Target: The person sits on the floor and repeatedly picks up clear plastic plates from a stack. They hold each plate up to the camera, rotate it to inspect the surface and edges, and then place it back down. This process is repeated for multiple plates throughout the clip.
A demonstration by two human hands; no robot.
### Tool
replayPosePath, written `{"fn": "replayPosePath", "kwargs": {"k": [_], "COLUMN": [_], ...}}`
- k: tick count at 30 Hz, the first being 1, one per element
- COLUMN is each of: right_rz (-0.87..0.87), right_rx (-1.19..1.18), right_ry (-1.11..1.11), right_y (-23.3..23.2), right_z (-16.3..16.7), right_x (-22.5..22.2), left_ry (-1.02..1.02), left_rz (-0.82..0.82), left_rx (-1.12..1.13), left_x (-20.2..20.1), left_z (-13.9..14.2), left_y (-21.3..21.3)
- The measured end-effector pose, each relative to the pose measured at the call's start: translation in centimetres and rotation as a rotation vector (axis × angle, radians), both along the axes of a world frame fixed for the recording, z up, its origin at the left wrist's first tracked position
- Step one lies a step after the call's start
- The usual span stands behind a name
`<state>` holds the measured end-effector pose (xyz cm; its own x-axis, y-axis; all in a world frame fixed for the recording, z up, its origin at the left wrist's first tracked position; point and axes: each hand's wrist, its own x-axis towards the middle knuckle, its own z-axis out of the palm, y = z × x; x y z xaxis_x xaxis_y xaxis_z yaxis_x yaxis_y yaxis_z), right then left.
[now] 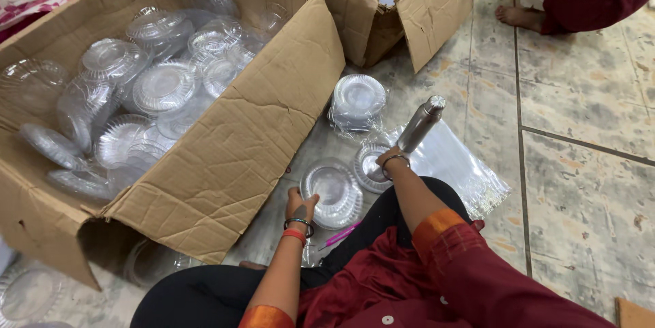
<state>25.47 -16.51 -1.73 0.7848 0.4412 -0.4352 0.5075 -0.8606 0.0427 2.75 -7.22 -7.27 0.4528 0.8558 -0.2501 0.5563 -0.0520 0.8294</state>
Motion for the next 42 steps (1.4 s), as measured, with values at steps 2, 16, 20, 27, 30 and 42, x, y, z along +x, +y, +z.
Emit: {"fn": "replayPosePath", "kwargs": {"k": [2,16,20,27,30,42], "right_rz": [-0.120,-1.056,-1.019,-0.847,-0.769,-0.356], "right_rx": [0.188,0.958,0.949,1.170,1.210,0.987], "right_ry": [-0.052,1.623,1.765,1.482,1.322,0.954], "right_y": [0.4,3.3,3.3,5.7,6.2,6.7], "right_z": [-0.5,-4.4,-7.6,-10.5,-10.5,-11.6], "right_x": [-0.8,-14.2,-13.4,-13.6,-13.8,-13.1], "left_ry": [0.103,0.461,0.338,0.109,0.068,0.209], "left_rz": [-0.005,-0.179,-0.146,-0.059,-0.077,-0.114], "left_rx": [0.084,0.323,0.304,0.274,0.206,0.289], "left_x": [-0.1,-4.8,-3.6,-2.6,-2.1,-0.7], "left_z": [0.2,3.8,2.6,-1.3,-2.3,-1.4], "left_y": [0.3,0.8,0.3,0.9,0.1,-0.6]}}
